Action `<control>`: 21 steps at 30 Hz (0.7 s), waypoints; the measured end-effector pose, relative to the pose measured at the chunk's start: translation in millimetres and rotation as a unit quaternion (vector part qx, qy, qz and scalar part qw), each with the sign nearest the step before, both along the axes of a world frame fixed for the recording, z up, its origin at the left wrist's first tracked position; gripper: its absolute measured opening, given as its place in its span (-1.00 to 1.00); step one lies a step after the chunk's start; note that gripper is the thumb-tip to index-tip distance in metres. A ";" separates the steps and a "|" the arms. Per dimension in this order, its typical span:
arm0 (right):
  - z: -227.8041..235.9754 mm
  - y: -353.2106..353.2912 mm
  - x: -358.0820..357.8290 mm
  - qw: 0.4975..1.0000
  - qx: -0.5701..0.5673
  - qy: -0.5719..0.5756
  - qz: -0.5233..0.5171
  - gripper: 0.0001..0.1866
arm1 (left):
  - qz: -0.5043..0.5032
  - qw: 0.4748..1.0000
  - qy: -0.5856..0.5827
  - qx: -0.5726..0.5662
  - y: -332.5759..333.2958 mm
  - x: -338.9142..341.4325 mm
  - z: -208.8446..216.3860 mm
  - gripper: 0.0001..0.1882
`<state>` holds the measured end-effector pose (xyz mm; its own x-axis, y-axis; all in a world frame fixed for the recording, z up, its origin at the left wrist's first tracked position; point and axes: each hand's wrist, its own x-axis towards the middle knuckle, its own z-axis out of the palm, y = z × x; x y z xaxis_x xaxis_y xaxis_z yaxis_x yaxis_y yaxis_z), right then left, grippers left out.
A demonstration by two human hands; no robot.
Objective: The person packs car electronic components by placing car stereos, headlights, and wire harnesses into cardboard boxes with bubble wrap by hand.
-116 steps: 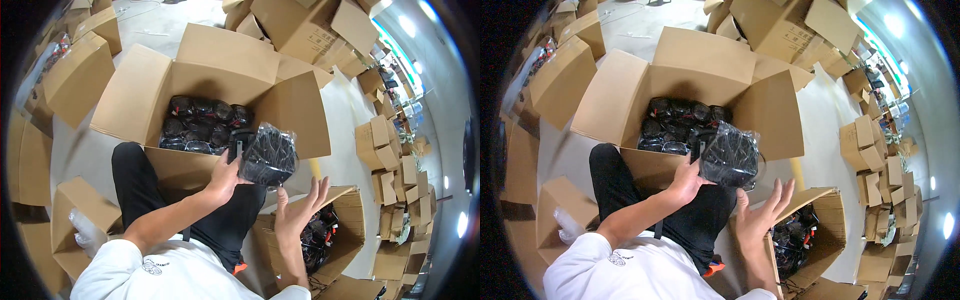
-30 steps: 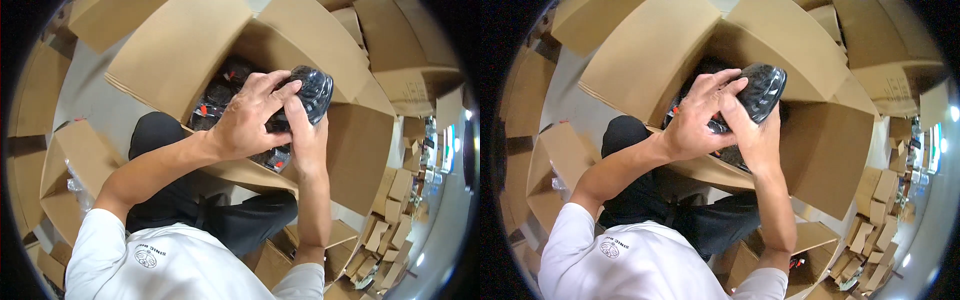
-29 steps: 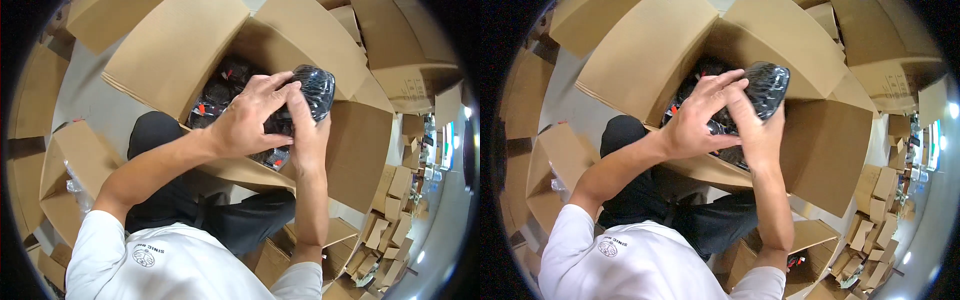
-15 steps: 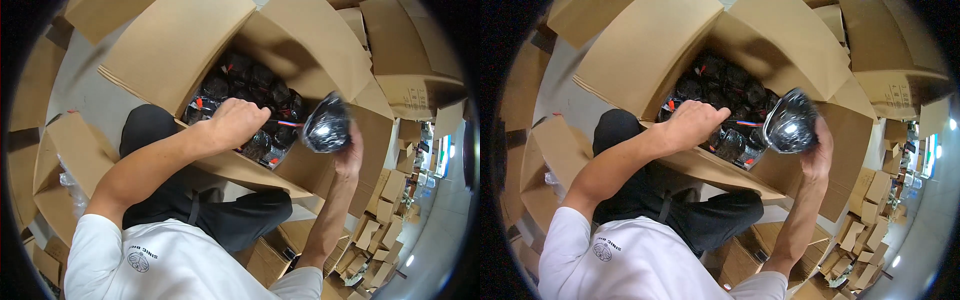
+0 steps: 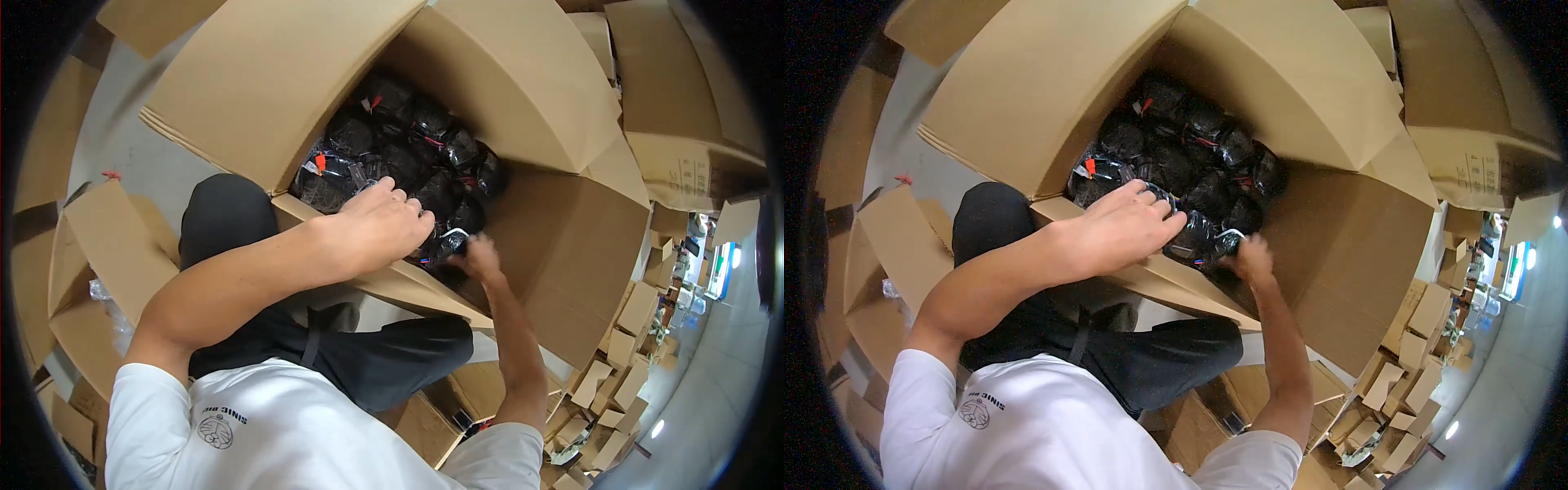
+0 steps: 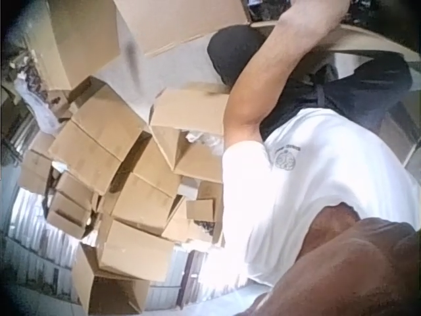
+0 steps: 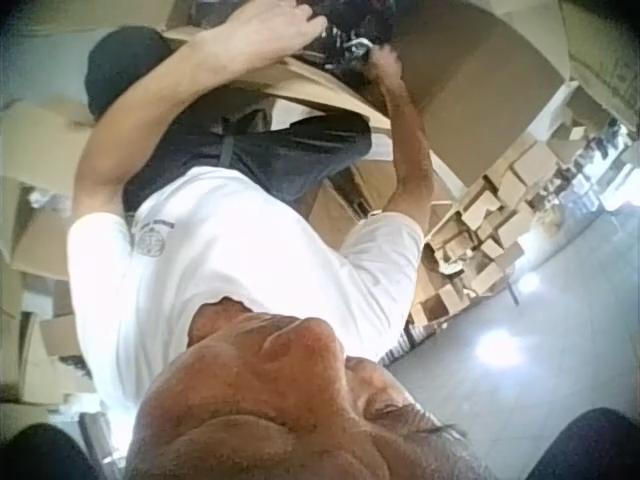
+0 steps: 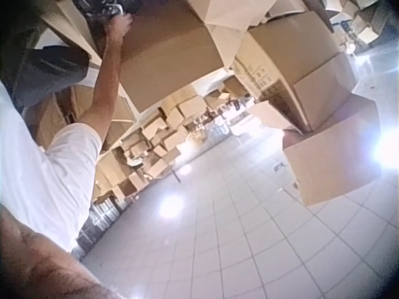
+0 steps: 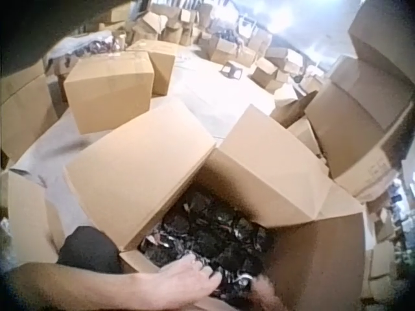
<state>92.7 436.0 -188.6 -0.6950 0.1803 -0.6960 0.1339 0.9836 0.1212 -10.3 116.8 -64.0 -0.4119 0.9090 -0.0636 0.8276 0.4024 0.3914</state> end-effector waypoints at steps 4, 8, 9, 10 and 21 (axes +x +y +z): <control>-28.3 33.0 38.0 0.994 -0.040 -0.006 0.102 0.05 | 0.000 0.998 0.021 0.067 6.8 3.0 7.3 -0.83; -48.6 11.3 12.5 0.973 0.030 -0.043 0.223 -0.01 | -0.002 1.000 -0.002 0.011 1.5 3.2 12.3 -0.65; -37.1 2.9 11.4 0.985 -0.034 -0.006 0.169 -0.08 | 0.001 1.000 -0.004 0.010 1.6 4.5 15.7 -0.65; -26.4 -6.1 9.5 0.988 -0.097 0.030 0.112 -0.14 | -0.007 1.000 -0.003 0.021 1.9 5.7 19.2 -0.66; -39.0 -72.4 -43.8 0.988 -0.029 -0.034 0.146 -0.22 | 0.020 0.999 -0.003 0.049 -13.5 2.8 21.9 -0.62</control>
<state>48.9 363.6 -227.7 -0.6629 -0.0624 -0.7461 -0.1634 0.9846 0.0629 -7.5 103.2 -42.1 -0.4476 0.8940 0.0227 0.8096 0.3943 0.4348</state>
